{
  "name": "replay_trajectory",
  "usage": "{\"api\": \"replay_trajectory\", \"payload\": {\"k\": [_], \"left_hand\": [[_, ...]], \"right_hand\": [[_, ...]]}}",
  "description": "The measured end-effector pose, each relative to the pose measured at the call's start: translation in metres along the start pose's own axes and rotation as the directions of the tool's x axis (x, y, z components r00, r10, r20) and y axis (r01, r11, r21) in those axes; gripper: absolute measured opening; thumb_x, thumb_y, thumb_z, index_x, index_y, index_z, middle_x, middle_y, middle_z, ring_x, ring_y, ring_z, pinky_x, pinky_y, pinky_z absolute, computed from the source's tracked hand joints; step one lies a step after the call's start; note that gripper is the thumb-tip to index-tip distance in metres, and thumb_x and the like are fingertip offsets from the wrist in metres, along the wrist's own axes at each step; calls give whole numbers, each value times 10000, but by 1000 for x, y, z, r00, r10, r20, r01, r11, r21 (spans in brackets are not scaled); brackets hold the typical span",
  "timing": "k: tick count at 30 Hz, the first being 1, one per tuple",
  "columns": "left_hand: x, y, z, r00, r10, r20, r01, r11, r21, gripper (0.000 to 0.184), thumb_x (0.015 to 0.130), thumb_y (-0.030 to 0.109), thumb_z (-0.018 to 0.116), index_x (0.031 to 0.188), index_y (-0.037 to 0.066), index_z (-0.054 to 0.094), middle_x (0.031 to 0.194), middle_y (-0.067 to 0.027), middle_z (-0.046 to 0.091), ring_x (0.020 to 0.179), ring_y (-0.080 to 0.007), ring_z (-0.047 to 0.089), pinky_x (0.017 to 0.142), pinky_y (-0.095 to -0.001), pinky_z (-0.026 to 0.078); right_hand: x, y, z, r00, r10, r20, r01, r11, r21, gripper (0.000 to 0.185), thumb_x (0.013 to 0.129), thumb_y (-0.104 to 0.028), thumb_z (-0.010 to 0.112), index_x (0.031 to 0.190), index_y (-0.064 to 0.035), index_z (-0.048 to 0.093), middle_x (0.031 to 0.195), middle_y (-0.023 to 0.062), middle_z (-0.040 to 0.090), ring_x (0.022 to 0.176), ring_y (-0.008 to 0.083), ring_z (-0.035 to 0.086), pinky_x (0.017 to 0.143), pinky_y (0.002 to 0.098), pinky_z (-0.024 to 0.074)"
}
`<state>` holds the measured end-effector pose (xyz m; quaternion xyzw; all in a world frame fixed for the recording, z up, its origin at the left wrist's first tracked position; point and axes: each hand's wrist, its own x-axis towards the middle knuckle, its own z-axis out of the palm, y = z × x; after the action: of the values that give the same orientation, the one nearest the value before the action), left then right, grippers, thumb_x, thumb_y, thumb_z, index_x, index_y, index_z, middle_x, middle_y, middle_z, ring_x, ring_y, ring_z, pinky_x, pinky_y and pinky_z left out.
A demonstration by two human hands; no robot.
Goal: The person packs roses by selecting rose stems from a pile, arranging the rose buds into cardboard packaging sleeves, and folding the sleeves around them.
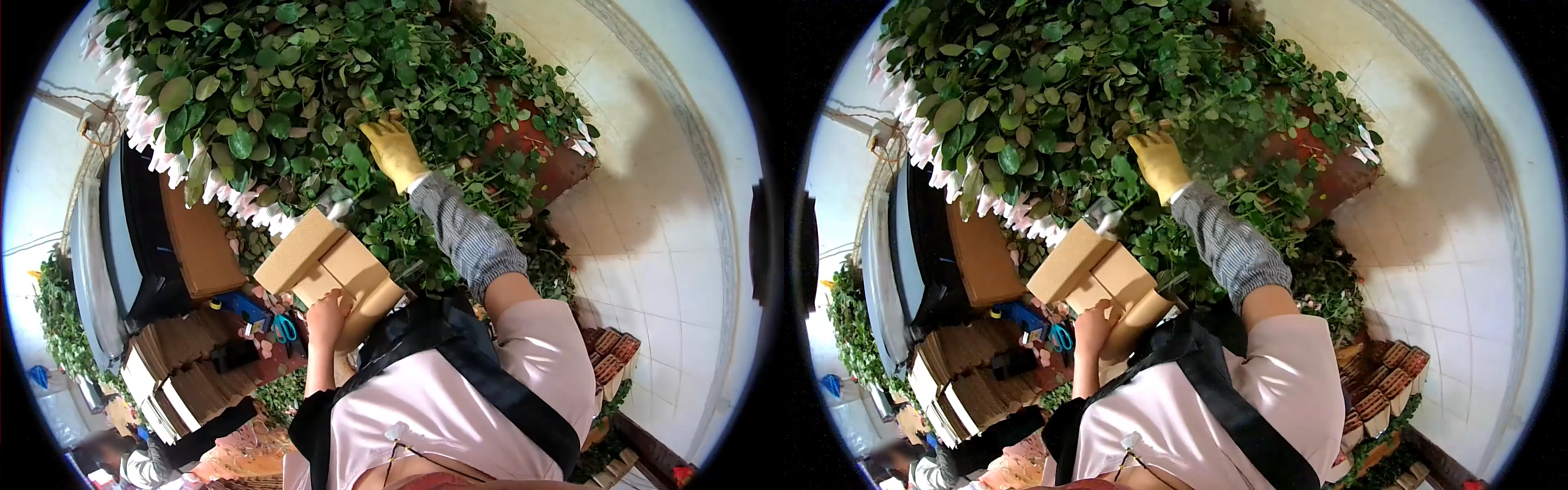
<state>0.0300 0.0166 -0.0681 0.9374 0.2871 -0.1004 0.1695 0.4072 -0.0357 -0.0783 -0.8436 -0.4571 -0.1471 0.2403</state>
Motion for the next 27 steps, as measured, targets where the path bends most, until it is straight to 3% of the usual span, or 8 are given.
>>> {"api": "replay_trajectory", "payload": {"k": [2, 6, 11, 14, 16, 18, 20, 27], "left_hand": [[-1, 5, -4, 1000, -3, 11, 3, 1000, 29, 341, 890, 381, 667, 1083, 102, 696, 873, -189, 725, 790, -378, 712, 696, -473, 573], [-2, 3, -2, 1000, -15, -1, 15, 1000, -7, 366, 896, 406, 665, 1121, 118, 690, 849, -216, 719, 798, -397, 704, 713, -488, 565], [-2, 3, -1, 1000, -11, 3, 11, 1000, 23, 342, 872, 355, 690, 1108, 108, 675, 912, -168, 732, 816, -365, 717, 714, -461, 576], [-6, 3, 0, 998, -56, 13, 56, 998, 6, 337, 874, 363, 687, 1097, 110, 677, 895, -168, 732, 799, -367, 716, 700, -458, 576], [-3, 3, 1, 999, -44, -1, 44, 999, 30, 336, 872, 368, 689, 1087, 110, 679, 889, -166, 732, 790, -367, 716, 683, -457, 575], [-3, 5, 0, 998, -61, 1, 61, 998, 10, 335, 874, 372, 688, 1083, 111, 680, 886, -167, 731, 785, -366, 716, 676, -458, 575], [-4, 6, -2, 998, -70, 7, 70, 998, -3, 334, 876, 376, 686, 1080, 111, 682, 883, -169, 730, 780, -364, 717, 670, -459, 574], [-7, 6, -2, 998, -61, 9, 61, 998, 8, 348, 898, 398, 657, 1079, 103, 687, 870, -188, 725, 788, -368, 716, 693, -467, 573]], "right_hand": [[-2, 11, 28, 967, 70, 243, -8, 968, -249, 503, 886, -103, 647, 1378, -81, 547, 1293, 88, 644, 1273, 259, 543, 1143, 457, 359], [-15, -18, 45, 800, 194, 567, 104, 887, -449, 173, 884, -147, 570, 906, -123, 740, 959, 81, 741, 983, 235, 675, 1006, 431, 390], [-107, 10, 103, 937, -61, 344, 273, 743, -611, 165, 785, -84, 590, 713, -124, 733, 702, 88, 681, 762, 245, 664, 989, 448, 432], [-63, 7, 53, 761, 122, 637, 136, 930, -341, 163, 815, -95, 596, 759, -133, 744, 802, 63, 716, 873, 231, 686, 1057, 405, 390], [-36, -7, 6, 865, 37, 500, 144, 937, -318, 171, 829, -102, 600, 768, -180, 739, 822, 52, 709, 892, 213, 671, 1101, 396, 354], [-55, 32, 86, 980, -40, 194, 8, 987, 162, 191, 839, -91, 595, 726, -195, 710, 780, 22, 682, 865, 206, 653, 1121, 403, 344], [-44, 2, 13, 944, -78, 320, 185, 929, -321, 201, 853, -72, 574, 737, -191, 687, 763, 9, 658, 849, 211, 638, 1139, 418, 327], [-61, 56, 40, 667, 82, 741, -39, 996, -75, 267, 889, -208, 637, 1127, -108, 703, 1107, 94, 715, 1035, 316, 667, 826, 473, 535]]}}
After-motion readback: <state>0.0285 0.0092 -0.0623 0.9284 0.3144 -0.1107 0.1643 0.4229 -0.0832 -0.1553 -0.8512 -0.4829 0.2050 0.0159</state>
